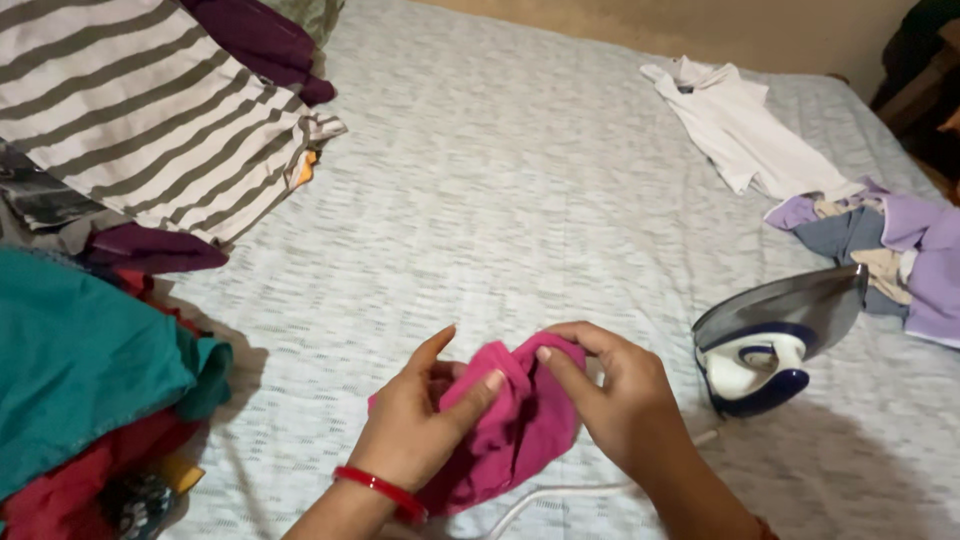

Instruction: The person irons a teal t-shirt and then a pink t-shirt on a bed. They smooth the fabric, use an iron to press each garment, and fold them after ironing.

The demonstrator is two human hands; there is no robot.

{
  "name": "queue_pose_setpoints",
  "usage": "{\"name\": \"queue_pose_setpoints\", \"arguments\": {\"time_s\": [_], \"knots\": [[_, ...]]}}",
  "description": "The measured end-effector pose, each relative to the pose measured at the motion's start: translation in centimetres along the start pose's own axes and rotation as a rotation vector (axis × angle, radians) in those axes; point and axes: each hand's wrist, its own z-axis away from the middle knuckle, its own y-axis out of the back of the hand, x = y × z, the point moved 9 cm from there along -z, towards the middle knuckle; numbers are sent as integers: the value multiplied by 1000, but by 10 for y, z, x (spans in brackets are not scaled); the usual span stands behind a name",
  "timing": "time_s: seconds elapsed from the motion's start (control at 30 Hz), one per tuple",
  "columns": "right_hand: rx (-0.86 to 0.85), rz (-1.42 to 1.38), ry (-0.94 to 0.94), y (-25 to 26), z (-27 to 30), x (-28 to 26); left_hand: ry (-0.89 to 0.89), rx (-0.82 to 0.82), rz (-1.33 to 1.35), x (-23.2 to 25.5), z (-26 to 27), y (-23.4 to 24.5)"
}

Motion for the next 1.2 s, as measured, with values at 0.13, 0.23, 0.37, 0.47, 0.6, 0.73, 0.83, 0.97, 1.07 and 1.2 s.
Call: {"name": "queue_pose_setpoints", "arguments": {"time_s": [0.13,0.23,0.37,0.47,0.6,0.73,0.83,0.97,1.07,1.2], "knots": [[-65,89,-47,-8,9,-2,-103,-124,-335,19,15,-2],[-53,142,-39,-5,10,-4,-282,-8,-650,39,19,10],[3,246,126,-1,10,-25,-561,320,-798,70,33,33],[-47,179,-52,-5,9,-9,-640,345,-810,74,36,31],[-180,211,-314,-12,14,29,-377,272,-808,53,21,36],[-431,637,-2,-25,15,35,-365,417,-789,56,20,59],[-275,620,107,-16,11,29,-294,376,-885,51,15,61],[-1,85,-234,11,6,46,-307,281,-914,49,15,52],[203,-174,-81,36,4,23,-306,286,-917,52,16,50],[268,45,234,46,13,-19,-259,373,-961,53,18,58]]}}
